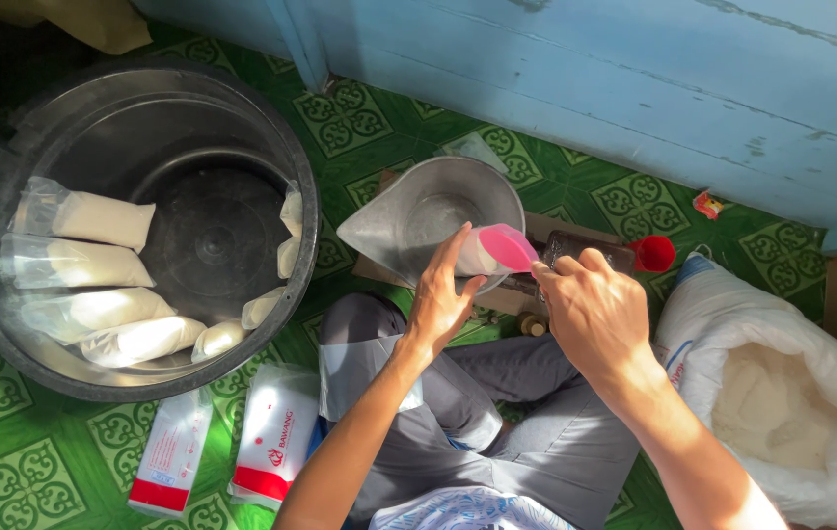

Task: Scooping powdered food from a large sack into smaller plastic bags and containers using a spoon.

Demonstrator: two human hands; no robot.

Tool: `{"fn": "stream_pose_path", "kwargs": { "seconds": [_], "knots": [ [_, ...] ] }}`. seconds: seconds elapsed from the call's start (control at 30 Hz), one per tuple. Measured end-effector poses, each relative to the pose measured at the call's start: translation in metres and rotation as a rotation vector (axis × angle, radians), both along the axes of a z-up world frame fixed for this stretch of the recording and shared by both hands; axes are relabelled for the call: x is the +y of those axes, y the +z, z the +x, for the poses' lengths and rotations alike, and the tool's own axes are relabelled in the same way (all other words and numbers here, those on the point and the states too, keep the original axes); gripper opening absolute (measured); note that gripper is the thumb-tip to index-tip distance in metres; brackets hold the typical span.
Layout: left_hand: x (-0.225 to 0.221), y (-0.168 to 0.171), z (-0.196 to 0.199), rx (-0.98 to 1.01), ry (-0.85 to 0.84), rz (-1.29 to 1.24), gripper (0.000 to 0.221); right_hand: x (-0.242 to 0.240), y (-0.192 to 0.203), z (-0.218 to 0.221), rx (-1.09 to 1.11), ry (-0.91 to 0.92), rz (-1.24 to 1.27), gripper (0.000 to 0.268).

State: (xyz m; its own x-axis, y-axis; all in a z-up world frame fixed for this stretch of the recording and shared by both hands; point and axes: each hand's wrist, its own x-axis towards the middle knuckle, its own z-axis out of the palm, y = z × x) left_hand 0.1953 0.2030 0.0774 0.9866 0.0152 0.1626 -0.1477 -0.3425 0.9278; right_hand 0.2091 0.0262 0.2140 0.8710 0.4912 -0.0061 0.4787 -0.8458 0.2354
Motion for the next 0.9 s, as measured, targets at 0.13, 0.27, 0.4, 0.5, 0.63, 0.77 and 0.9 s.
{"fn": "stream_pose_path", "kwargs": {
  "seconds": [0.13,0.27,0.4,0.5,0.63,0.77,0.9],
  "knots": [
    [-0.002,0.002,-0.002,0.001,-0.01,-0.013,0.074,-0.004,0.003,0.0,-0.015,0.027,-0.018,0.014],
    [-0.004,0.009,-0.008,-0.002,-0.008,-0.012,0.075,-0.004,0.02,-0.003,-0.003,0.027,0.026,0.011],
    [-0.006,0.016,-0.011,-0.002,-0.022,-0.005,0.073,-0.012,0.03,-0.007,-0.004,0.05,0.045,0.011],
    [-0.008,0.017,-0.011,-0.032,-0.039,0.013,0.075,-0.016,0.027,-0.011,-0.047,0.045,0.086,0.012],
    [-0.012,0.013,-0.013,-0.087,-0.008,0.018,0.082,-0.026,0.032,-0.015,-0.081,0.038,0.149,0.014],
    [-0.023,0.02,-0.02,-0.193,0.124,0.077,0.091,-0.046,0.048,-0.024,-0.108,0.015,0.299,0.013],
    [-0.048,0.037,-0.04,-0.249,0.262,0.102,0.089,-0.077,0.062,-0.038,-0.215,0.01,0.415,0.016]
  ]
}}
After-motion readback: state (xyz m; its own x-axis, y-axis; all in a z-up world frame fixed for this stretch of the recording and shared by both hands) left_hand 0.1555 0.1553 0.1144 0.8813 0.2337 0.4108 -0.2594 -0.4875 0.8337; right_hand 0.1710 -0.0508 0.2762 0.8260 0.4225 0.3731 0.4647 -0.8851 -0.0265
